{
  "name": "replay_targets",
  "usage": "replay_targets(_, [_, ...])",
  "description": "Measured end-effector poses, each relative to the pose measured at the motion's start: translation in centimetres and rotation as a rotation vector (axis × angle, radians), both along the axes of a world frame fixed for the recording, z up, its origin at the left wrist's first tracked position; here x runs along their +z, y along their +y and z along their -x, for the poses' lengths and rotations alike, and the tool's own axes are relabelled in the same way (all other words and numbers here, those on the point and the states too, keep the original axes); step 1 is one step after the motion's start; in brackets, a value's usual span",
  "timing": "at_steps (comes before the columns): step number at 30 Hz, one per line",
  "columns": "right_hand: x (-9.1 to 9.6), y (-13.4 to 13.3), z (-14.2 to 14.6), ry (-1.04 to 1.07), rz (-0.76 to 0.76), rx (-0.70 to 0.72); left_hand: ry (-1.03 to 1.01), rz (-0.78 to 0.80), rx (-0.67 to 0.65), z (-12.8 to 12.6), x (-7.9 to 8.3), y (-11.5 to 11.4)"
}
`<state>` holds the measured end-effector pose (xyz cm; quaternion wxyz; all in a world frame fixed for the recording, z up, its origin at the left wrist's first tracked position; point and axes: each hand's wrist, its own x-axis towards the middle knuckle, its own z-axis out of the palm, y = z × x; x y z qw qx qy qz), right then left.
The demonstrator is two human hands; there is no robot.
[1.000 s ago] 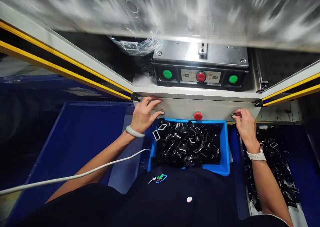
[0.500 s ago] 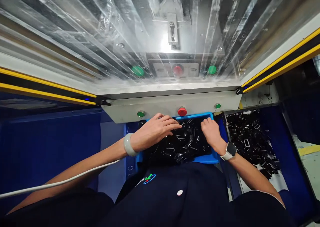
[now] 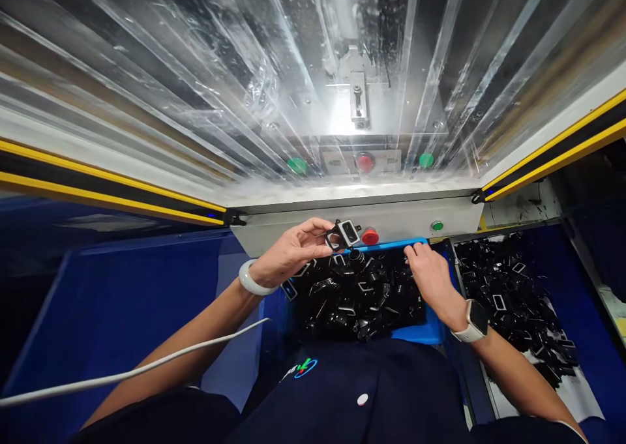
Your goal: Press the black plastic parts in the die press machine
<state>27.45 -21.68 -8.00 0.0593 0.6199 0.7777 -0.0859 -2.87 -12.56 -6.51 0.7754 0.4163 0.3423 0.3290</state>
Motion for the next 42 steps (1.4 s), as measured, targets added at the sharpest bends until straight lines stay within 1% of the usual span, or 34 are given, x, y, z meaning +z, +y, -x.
replay_targets(2, [2.2,0.7,-0.2,0.305,-0.093,-0.029,-0.018,0.032,0.027,-0.1,-0.4,0.2])
replay_targets(4, [4.4,1.4,0.2,0.607,-0.189,-0.038,-0.008,0.019,0.045,-0.5,-0.5,0.3])
replay_targets(5, [5.4,1.8,0.7,0.716,-0.231,-0.039,0.002,0.003,0.049,-0.7,-0.4,0.3])
replay_targets(7, [7.0,2.5,2.0,0.851,-0.280,-0.051,0.030,-0.040,0.045,-1.1,-0.1,0.2])
replay_targets(9, [7.9,3.2,3.3,0.913,-0.268,-0.061,0.066,-0.088,0.024,-1.6,0.4,0.1])
replay_targets(11, [8.2,3.8,4.1,0.937,-0.212,-0.042,0.108,-0.139,-0.010,-1.9,1.0,0.0])
replay_targets(15, [7.8,5.0,4.6,0.917,-0.100,0.012,0.198,-0.319,-0.070,-2.2,1.9,0.2])
replay_targets(18, [7.5,5.7,4.7,0.933,-0.067,-0.022,0.247,-0.402,-0.096,-2.6,2.2,0.5])
replay_targets(20, [7.6,6.3,4.7,0.958,-0.063,-0.064,0.297,-0.433,-0.071,-3.2,2.6,0.9])
replay_targets(22, [8.1,7.6,4.6,0.978,-0.068,-0.083,0.381,-0.502,0.000,-3.7,3.3,1.7])
replay_targets(23, [8.5,8.7,4.6,0.985,-0.061,-0.074,0.422,-0.545,0.047,-4.0,3.7,2.3])
replay_targets(25, [9.9,11.9,4.5,0.986,-0.050,-0.020,0.457,-0.604,0.137,-4.3,4.8,4.3])
replay_targets(26, [10.7,14.1,4.6,0.967,-0.076,0.010,0.454,-0.618,0.183,-4.3,5.4,5.6])
replay_targets(27, [11.6,16.7,4.9,0.929,-0.144,0.029,0.446,-0.629,0.236,-4.3,5.9,7.2])
replay_targets(28, [12.6,19.6,5.4,0.869,-0.247,0.025,0.438,-0.642,0.294,-4.2,6.4,8.9])
replay_targets(30, [14.2,25.8,6.8,0.702,-0.474,-0.065,0.430,-0.686,0.422,-4.1,7.2,12.9])
replay_targets(31, [14.8,28.8,7.7,0.624,-0.523,-0.141,0.431,-0.712,0.482,-4.1,7.5,15.1])
replay_targets(33, [15.5,34.1,9.3,0.548,-0.502,-0.264,0.454,-0.739,0.570,-4.0,8.0,19.6])
replay_targets(34, [15.8,36.0,9.8,0.542,-0.467,-0.292,0.482,-0.739,0.606,-3.9,8.2,21.9])
replay_targets(35, [16.0,37.2,10.0,0.545,-0.439,-0.281,0.517,-0.730,0.635,-4.0,8.5,24.2])
replay_targets(36, [16.3,37.7,10.0,0.546,-0.430,-0.242,0.557,-0.720,0.659,-4.0,8.7,26.4])
replay_targets(37, [16.6,37.3,9.5,0.536,-0.434,-0.185,0.596,-0.712,0.670,-4.2,9.0,28.4])
replay_targets(38, [16.9,36.2,8.8,0.512,-0.446,-0.120,0.632,-0.713,0.664,-4.6,9.3,30.2])
replay_targets(39, [17.2,34.3,7.7,0.474,-0.462,-0.056,0.667,-0.729,0.648,-5.2,9.5,31.6])
replay_targets(40, [17.4,31.7,6.3,0.428,-0.481,-0.003,0.704,-0.764,0.625,-5.9,9.7,32.7])
replay_targets(42, [17.4,25.2,2.8,0.323,-0.504,0.079,0.801,-0.913,0.622,-7.8,9.8,33.5])
